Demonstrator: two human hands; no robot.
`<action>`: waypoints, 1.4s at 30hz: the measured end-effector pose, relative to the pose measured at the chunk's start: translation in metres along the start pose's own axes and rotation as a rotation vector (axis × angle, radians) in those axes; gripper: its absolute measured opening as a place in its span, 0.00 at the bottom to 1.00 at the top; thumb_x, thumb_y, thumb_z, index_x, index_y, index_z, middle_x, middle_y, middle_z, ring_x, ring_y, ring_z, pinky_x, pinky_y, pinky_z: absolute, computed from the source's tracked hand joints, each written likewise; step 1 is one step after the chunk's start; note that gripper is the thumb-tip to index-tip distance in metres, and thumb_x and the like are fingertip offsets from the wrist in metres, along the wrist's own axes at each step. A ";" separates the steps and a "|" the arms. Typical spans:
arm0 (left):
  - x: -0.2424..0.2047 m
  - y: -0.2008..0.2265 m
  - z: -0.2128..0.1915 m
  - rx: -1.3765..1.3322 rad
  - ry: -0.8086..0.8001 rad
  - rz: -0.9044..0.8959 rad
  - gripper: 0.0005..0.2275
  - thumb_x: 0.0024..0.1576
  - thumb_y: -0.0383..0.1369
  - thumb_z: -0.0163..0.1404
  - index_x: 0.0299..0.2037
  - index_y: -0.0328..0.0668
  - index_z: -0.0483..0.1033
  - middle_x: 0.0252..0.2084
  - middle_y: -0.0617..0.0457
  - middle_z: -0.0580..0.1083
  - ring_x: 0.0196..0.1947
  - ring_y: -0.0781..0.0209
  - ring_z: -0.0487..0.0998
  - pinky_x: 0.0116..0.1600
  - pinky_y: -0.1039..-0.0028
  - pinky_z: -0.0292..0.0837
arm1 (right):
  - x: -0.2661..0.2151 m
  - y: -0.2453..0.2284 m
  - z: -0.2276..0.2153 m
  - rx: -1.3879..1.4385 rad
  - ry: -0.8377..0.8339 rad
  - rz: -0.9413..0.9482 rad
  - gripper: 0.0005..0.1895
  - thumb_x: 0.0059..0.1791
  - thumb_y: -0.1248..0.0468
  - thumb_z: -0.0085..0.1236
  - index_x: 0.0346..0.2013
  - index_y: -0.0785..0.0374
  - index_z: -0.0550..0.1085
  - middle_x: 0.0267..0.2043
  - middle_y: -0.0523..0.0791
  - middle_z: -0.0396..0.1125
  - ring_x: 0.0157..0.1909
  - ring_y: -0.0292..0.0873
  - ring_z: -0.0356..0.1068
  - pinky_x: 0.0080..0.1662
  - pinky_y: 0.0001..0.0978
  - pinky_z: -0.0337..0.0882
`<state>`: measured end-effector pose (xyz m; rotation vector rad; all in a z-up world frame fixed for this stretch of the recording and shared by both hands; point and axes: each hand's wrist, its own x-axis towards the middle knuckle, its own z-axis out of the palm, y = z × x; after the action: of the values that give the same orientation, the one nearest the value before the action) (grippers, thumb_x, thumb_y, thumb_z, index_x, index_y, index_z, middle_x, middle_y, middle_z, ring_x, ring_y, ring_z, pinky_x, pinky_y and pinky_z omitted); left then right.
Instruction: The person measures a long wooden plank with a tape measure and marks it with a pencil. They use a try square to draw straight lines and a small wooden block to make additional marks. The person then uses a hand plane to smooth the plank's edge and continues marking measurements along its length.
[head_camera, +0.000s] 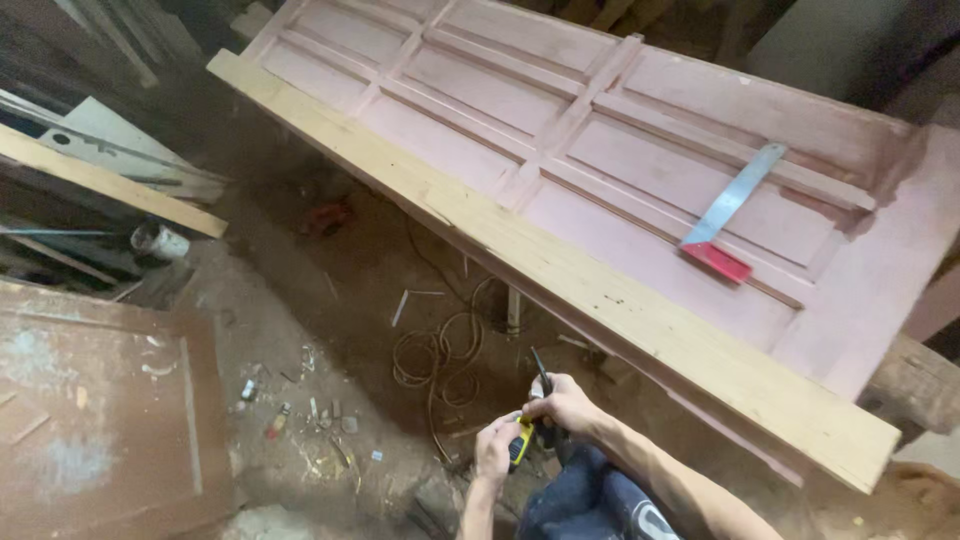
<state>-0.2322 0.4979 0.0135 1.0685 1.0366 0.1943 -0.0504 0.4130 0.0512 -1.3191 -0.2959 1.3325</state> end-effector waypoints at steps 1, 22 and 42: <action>0.025 0.014 -0.010 0.023 -0.012 -0.017 0.17 0.52 0.34 0.51 0.48 0.34 0.82 0.30 0.55 0.78 0.27 0.70 0.73 0.32 0.80 0.66 | 0.025 -0.015 -0.001 0.002 0.056 -0.042 0.14 0.39 0.74 0.69 0.27 0.63 0.69 0.22 0.43 0.68 0.21 0.35 0.64 0.24 0.29 0.62; 0.355 0.286 -0.037 0.897 -0.556 0.219 0.20 0.56 0.51 0.53 0.35 0.40 0.83 0.32 0.44 0.80 0.35 0.55 0.82 0.43 0.67 0.76 | 0.271 -0.158 -0.007 0.240 1.015 -0.137 0.14 0.52 0.59 0.63 0.44 0.67 0.75 0.23 0.40 0.62 0.21 0.33 0.58 0.24 0.28 0.58; 0.547 0.428 -0.169 1.025 -0.954 0.275 0.19 0.52 0.53 0.55 0.36 0.46 0.86 0.35 0.47 0.82 0.39 0.53 0.84 0.49 0.66 0.77 | 0.462 -0.149 0.135 0.464 1.384 -0.377 0.06 0.58 0.67 0.57 0.44 0.66 0.69 0.35 0.45 0.70 0.26 0.30 0.59 0.30 0.26 0.67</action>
<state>0.0732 1.1443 0.0080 1.9395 0.0390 -0.6595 0.0662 0.8986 -0.0139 -1.3832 0.6566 -0.0260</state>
